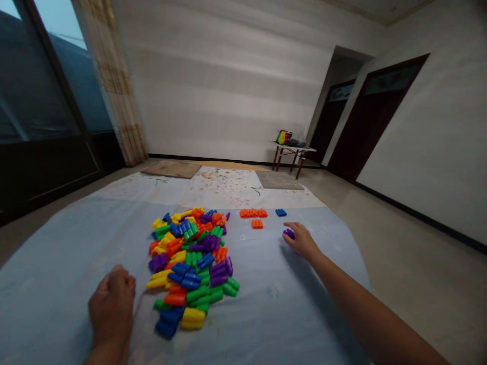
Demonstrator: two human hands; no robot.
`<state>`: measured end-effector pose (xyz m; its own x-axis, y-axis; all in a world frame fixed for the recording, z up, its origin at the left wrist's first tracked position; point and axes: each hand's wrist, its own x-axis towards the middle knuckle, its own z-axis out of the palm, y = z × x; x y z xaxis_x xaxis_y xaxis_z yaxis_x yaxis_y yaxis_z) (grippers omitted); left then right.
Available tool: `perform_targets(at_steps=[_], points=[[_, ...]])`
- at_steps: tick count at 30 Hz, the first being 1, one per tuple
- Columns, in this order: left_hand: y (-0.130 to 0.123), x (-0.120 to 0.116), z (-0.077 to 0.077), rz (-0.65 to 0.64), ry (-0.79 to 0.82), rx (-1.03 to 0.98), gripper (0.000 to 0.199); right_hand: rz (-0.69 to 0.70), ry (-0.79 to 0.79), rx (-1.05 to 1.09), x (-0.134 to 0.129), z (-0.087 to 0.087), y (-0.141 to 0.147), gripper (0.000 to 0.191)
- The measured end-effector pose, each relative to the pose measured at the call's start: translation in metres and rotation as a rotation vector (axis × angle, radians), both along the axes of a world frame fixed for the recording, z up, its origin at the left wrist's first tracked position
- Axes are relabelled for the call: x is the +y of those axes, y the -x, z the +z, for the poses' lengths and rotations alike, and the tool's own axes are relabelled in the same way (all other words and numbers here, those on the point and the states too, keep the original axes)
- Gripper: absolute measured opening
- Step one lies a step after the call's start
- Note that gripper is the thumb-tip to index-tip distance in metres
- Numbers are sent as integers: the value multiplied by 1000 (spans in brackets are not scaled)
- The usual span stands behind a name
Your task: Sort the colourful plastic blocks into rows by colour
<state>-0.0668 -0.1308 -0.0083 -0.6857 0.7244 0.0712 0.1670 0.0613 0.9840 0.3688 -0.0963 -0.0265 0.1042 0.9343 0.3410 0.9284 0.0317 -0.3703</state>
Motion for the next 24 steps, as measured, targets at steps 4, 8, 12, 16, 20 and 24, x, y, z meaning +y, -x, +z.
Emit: perform_targets(at_steps=[4,8,12,16,20,24], points=[[3,3,-6,1,-33,-98,35,284,-73,110,-6,14,58,30],[4,4,-8,-12,-40,-113,34,548,-39,181,-12,22,129,23],[7,6,-14,-24,-79,-121,36,715,7,156,-14,27,189,23],[8,7,-18,-36,-90,-137,38,775,63,49,-18,28,233,40],[8,7,-18,-56,-118,-158,36,743,134,-63,-19,27,251,48],[8,7,-17,-39,-102,-142,35,694,140,-109,-16,27,241,36]])
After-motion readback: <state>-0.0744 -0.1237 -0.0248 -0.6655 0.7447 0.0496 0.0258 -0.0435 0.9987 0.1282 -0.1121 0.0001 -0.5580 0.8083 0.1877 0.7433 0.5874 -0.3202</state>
